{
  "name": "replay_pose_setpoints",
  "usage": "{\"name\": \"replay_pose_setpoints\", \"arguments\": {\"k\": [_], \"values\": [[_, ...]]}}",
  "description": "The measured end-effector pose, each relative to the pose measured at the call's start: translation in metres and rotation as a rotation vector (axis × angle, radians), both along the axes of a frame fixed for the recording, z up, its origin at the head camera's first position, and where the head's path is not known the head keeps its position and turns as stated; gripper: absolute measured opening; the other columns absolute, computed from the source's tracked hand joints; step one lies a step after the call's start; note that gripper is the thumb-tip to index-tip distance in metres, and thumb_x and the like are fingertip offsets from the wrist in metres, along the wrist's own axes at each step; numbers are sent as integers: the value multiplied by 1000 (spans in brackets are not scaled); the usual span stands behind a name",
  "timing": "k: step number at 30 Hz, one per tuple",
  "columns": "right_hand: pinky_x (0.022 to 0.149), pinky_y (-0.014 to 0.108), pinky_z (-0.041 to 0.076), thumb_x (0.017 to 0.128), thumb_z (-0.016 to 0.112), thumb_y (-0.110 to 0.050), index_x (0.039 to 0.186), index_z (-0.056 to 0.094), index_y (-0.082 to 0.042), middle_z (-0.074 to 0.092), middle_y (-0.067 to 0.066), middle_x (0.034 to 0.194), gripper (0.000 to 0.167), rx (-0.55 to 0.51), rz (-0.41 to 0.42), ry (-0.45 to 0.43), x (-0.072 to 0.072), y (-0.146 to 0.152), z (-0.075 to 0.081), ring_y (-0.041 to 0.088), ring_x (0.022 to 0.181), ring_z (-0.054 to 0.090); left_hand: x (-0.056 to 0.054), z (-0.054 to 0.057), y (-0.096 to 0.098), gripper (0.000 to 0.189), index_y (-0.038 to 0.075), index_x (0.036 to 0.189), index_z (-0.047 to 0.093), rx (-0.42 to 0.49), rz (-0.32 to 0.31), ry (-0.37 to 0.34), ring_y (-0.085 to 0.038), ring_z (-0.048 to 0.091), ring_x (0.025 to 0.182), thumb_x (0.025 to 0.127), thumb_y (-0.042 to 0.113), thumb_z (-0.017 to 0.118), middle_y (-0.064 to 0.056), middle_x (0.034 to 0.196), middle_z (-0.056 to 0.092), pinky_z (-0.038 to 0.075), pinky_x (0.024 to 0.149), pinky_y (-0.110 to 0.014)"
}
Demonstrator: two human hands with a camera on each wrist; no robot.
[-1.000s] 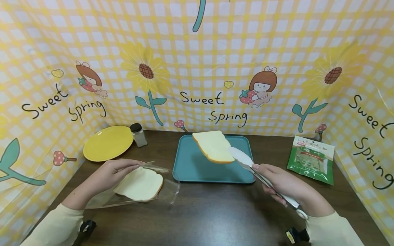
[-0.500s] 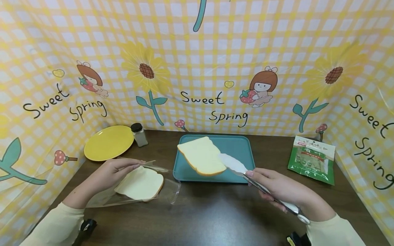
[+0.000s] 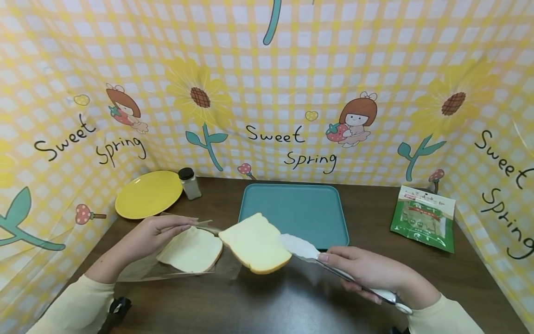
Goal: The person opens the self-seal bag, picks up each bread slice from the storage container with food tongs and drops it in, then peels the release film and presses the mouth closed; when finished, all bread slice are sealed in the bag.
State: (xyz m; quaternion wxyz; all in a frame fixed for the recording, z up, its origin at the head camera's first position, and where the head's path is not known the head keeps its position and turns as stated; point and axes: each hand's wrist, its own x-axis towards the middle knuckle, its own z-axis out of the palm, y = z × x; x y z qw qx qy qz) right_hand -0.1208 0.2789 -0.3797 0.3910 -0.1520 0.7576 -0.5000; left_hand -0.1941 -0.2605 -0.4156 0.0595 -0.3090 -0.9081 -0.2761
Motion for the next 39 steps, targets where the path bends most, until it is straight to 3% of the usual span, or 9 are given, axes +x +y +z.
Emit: {"name": "replay_pose_setpoints", "arguments": {"k": [9,21,25,30,39], "values": [[33,22,37,116,42,-46,117,57,1,50,-3,65,49,8,30,-52,7,-5,-11,4,34,39,2,1,0,28,34,127,78,-12,0,3,-15,74,124,106,19,68,7,135,77,64,100,-35],[33,19,36,117,40,-43,117,56,4,52,-5,65,50,-34,86,-137,6,-10,-15,2,35,39,2,-1,-1,29,36,127,78,-12,-16,29,-13,73,125,105,20,70,8,135,77,62,103,-31],[33,19,35,117,41,-45,118,58,3,51,-5,63,50,-16,87,-140,4,-12,-18,3,34,38,3,-2,-1,29,40,127,77,-8,-18,18,-12,73,126,105,22,70,11,136,76,61,104,-30],[31,19,35,116,41,-46,120,60,2,51,-5,63,52,-2,106,-153,-1,-16,-22,3,34,39,4,-3,-1,29,37,129,77,-2,-39,0,-13,72,128,105,23,69,7,138,76,61,105,-32],[31,18,33,115,42,-50,121,59,2,50,-6,60,55,18,128,-186,-11,-24,-25,3,34,37,4,-3,-1,27,34,128,79,-12,-54,-9,-13,71,129,106,23,69,10,139,74,61,105,-34]]}}
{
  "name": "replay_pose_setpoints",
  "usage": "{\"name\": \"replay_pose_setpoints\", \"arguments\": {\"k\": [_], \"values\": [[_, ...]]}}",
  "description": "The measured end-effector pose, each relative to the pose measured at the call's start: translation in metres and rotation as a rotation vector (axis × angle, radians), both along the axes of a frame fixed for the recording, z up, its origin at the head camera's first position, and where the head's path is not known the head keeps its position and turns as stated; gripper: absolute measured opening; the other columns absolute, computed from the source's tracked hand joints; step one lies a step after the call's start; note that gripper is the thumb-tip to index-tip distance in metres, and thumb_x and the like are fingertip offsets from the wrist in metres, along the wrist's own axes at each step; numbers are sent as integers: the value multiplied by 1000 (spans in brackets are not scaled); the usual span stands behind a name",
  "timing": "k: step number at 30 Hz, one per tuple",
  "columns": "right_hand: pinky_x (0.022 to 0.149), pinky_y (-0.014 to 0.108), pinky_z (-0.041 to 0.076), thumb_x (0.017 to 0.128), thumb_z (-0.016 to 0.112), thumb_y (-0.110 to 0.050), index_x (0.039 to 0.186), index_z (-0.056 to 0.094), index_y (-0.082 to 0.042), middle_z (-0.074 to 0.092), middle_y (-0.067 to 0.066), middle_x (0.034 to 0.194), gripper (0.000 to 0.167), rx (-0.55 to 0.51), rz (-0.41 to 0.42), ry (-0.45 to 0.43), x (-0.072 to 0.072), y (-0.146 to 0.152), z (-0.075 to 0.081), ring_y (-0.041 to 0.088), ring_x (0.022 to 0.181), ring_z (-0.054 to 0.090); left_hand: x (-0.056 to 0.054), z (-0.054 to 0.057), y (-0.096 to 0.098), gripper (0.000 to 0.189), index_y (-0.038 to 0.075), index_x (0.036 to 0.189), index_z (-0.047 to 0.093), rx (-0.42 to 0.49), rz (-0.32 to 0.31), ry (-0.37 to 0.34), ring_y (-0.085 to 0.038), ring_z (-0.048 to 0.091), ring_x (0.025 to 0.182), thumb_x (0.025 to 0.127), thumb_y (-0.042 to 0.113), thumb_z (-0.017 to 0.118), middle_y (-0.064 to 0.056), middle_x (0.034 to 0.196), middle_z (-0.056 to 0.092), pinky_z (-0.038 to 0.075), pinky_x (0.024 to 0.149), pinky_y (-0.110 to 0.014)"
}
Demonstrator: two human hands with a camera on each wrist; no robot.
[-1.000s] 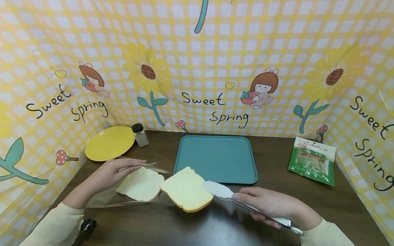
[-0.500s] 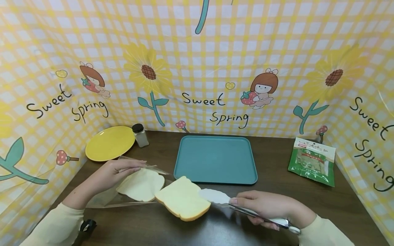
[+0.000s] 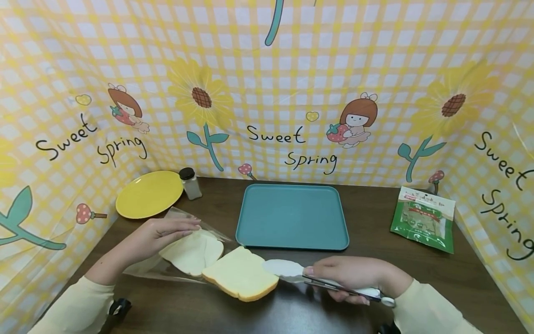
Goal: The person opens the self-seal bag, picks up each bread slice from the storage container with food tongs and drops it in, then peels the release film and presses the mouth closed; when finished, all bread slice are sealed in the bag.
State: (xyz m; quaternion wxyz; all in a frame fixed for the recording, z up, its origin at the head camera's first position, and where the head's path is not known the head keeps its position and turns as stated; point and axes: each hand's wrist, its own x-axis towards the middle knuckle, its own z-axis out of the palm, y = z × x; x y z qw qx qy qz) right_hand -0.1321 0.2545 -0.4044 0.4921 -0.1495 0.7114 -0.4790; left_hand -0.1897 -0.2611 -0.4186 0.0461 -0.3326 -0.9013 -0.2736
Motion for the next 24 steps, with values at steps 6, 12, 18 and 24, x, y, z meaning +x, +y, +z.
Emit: {"name": "replay_pose_setpoints", "arguments": {"k": [6,12,18,24], "values": [[32,18,34,114,43,-52,123,59,0,50,-6,61,55,16,0,2,-5,-5,2,3,35,37,0,0,0,26,33,127,79,1,-5,-9,-14,71,130,105,22,69,8,139,74,60,106,-30],[32,18,34,114,43,-53,123,60,-1,51,-6,61,56,35,5,12,-8,-10,5,3,35,37,0,-1,0,25,31,127,79,-1,-3,-31,-14,70,132,105,23,69,10,141,73,60,107,-29],[32,18,34,113,44,-54,123,60,-1,50,-6,61,56,43,8,29,-9,-11,8,4,35,37,0,-2,-1,25,30,127,79,7,-10,-44,-15,70,133,106,22,69,7,142,73,59,107,-26],[32,18,35,114,44,-54,124,60,1,49,-6,61,58,38,-14,14,-8,-5,9,4,35,37,0,-2,-2,25,26,128,79,11,-12,-49,-17,69,134,105,20,69,8,143,72,58,108,-26]]}}
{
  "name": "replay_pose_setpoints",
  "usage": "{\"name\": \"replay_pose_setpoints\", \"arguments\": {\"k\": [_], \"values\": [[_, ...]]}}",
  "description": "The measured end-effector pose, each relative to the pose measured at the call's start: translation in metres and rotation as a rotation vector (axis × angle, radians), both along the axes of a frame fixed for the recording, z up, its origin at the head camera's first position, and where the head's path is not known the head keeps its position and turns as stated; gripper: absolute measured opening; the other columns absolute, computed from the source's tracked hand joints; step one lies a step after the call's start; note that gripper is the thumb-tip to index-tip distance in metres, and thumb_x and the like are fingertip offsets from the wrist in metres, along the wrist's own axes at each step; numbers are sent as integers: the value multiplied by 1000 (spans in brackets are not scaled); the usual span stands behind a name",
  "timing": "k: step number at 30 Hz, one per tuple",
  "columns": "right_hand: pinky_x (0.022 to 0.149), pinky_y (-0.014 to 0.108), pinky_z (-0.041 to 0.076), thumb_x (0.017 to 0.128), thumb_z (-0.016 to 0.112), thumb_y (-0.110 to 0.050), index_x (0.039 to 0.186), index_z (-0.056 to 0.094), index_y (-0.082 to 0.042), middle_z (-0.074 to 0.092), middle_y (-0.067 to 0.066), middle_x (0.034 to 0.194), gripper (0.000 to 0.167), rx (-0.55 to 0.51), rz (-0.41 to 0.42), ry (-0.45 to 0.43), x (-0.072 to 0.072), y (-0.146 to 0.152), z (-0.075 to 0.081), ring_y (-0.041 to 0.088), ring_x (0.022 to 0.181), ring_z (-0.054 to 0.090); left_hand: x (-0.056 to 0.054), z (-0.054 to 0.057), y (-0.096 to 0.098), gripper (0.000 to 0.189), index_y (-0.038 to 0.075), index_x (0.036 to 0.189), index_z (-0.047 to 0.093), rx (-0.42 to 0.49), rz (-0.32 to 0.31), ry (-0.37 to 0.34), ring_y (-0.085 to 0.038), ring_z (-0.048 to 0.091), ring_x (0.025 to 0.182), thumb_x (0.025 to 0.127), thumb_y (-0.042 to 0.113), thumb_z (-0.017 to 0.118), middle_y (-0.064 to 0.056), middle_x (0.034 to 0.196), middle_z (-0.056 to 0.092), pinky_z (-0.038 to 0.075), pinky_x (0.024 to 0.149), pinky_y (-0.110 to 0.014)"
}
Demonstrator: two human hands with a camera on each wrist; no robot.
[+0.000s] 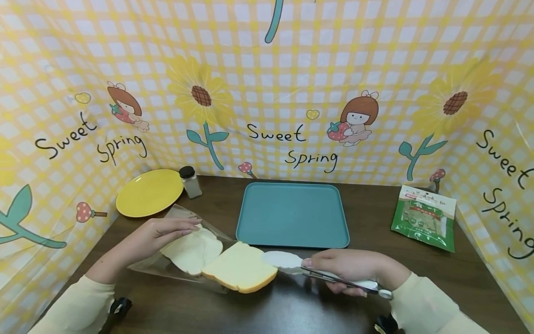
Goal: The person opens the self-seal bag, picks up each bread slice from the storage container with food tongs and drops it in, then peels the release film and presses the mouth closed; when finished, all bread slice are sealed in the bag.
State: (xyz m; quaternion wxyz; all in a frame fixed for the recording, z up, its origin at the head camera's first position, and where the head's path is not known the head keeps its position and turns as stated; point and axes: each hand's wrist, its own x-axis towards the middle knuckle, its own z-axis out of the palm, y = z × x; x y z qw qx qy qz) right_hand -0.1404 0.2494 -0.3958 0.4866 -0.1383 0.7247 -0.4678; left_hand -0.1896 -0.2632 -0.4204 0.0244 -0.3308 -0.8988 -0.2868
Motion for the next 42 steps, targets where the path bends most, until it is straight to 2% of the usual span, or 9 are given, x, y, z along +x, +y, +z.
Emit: {"name": "replay_pose_setpoints", "arguments": {"k": [11,16,22,30,42], "values": [[32,18,36,114,43,-52,125,60,3,49,-6,61,59,-7,-12,0,-1,10,2,3,36,39,-3,1,1,26,33,127,79,-1,-7,17,-15,69,133,107,22,66,6,142,73,57,109,-24],[32,19,36,114,43,-52,125,59,3,50,-6,61,58,-7,-2,-1,-1,11,3,4,36,39,-2,1,4,28,39,130,76,-17,-4,16,-14,69,134,107,25,67,11,143,72,59,109,-34],[32,18,36,115,42,-51,124,59,4,49,-6,61,58,-4,-7,2,1,16,4,4,35,38,-3,0,7,28,31,131,78,-46,-33,15,-20,66,138,106,24,69,9,146,70,58,111,-42],[33,18,36,116,41,-48,123,59,4,49,-6,61,55,-16,-1,9,3,22,6,3,35,39,-3,0,8,28,28,129,80,-57,-40,36,-21,67,138,103,20,71,8,146,71,58,111,-43],[33,19,37,115,43,-49,127,60,-4,50,-3,62,50,37,12,60,6,19,15,5,34,39,-1,1,6,28,25,130,79,-51,-48,38,-22,67,137,103,19,71,6,146,70,59,110,-36]]}}
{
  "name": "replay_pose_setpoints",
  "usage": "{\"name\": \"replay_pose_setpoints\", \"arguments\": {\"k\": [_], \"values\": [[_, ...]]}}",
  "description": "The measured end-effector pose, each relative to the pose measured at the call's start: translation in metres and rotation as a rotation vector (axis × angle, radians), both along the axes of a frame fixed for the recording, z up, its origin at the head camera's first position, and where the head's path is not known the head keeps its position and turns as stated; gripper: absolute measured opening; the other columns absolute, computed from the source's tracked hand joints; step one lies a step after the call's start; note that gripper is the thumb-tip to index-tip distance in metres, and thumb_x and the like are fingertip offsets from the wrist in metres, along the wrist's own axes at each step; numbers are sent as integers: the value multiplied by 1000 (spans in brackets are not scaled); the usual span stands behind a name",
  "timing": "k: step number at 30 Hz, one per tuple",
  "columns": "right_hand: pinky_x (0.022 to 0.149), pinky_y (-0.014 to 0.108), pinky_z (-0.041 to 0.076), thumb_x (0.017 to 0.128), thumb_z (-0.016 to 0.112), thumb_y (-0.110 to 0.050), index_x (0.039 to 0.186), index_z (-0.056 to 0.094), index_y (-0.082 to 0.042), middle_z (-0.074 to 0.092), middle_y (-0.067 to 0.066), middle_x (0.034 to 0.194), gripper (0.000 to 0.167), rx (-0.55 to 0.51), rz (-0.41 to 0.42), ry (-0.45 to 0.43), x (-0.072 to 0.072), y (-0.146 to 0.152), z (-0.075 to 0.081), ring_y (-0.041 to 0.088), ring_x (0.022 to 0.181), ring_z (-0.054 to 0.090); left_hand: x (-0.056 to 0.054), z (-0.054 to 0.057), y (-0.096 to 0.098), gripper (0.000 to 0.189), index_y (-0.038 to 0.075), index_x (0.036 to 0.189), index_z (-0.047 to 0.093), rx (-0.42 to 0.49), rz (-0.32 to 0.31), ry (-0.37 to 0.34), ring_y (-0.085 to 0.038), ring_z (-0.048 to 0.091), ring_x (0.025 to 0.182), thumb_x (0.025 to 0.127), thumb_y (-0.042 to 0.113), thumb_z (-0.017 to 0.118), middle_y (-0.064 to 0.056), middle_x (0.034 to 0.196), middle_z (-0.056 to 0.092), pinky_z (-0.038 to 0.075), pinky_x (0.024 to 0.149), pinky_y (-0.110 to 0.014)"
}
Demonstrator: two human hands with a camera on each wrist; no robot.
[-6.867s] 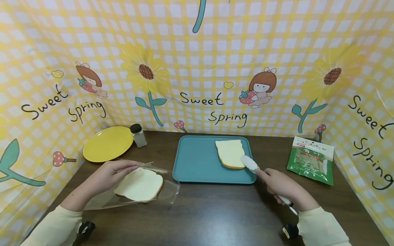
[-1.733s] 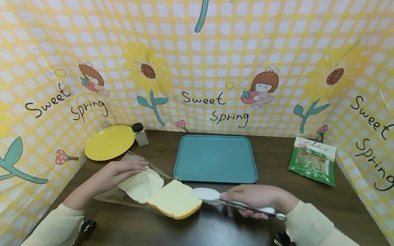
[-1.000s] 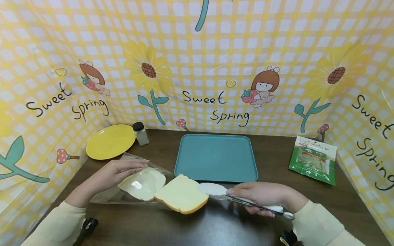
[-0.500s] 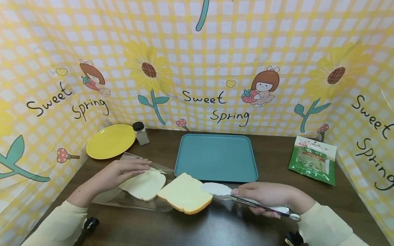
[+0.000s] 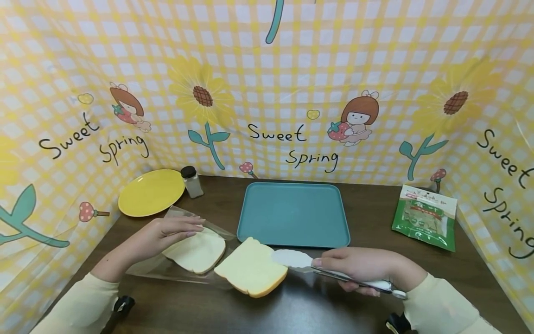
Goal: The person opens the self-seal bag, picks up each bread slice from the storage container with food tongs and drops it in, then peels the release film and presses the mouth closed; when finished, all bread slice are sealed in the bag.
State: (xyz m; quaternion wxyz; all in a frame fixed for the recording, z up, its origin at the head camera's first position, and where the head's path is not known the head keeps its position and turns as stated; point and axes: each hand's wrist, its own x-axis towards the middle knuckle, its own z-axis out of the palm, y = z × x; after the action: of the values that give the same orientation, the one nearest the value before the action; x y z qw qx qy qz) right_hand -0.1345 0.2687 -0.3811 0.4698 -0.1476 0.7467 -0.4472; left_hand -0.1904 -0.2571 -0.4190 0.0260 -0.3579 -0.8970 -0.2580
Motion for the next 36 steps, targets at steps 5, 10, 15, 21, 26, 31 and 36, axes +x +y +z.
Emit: {"name": "replay_pose_setpoints", "arguments": {"k": [5,10,15,21,26,31,36], "values": [[34,20,37,115,43,-48,132,59,-6,50,-2,63,48,8,-20,-8,1,8,3,5,34,39,1,0,0,29,26,130,79,6,7,-7,-22,66,138,103,18,72,8,146,70,58,111,-36],[33,20,36,115,44,-50,128,60,-5,50,-3,62,49,20,-11,-6,3,4,2,5,34,38,1,1,0,28,26,130,79,3,11,-4,-21,66,138,104,20,71,7,146,70,57,112,-35],[32,20,35,114,43,-52,126,61,-7,49,-3,60,49,36,-7,2,4,-2,0,6,33,37,3,1,0,28,25,130,79,8,17,-9,-22,66,138,104,21,70,7,146,70,58,111,-36],[31,21,34,113,46,-53,124,62,-9,47,-3,59,48,56,-18,26,7,-3,1,6,31,35,3,1,-1,29,26,131,78,11,21,-4,-23,66,138,104,22,71,7,146,70,59,109,-37],[32,22,36,114,46,-50,118,62,-6,47,-4,58,47,49,5,35,9,-1,1,6,31,36,2,1,0,29,26,132,78,0,17,4,-23,66,139,104,23,71,8,147,70,59,109,-42],[32,21,37,115,44,-47,113,59,-4,49,-4,59,46,26,35,19,11,-2,0,6,31,37,2,2,0,29,27,133,78,-18,19,-9,-24,64,141,104,25,70,8,148,69,58,110,-48],[31,21,36,115,44,-48,114,59,-2,50,-4,58,48,17,38,20,8,-5,-3,5,31,39,3,1,1,30,26,131,79,-13,10,-19,-25,64,141,103,20,72,5,148,69,59,110,-44]]}}
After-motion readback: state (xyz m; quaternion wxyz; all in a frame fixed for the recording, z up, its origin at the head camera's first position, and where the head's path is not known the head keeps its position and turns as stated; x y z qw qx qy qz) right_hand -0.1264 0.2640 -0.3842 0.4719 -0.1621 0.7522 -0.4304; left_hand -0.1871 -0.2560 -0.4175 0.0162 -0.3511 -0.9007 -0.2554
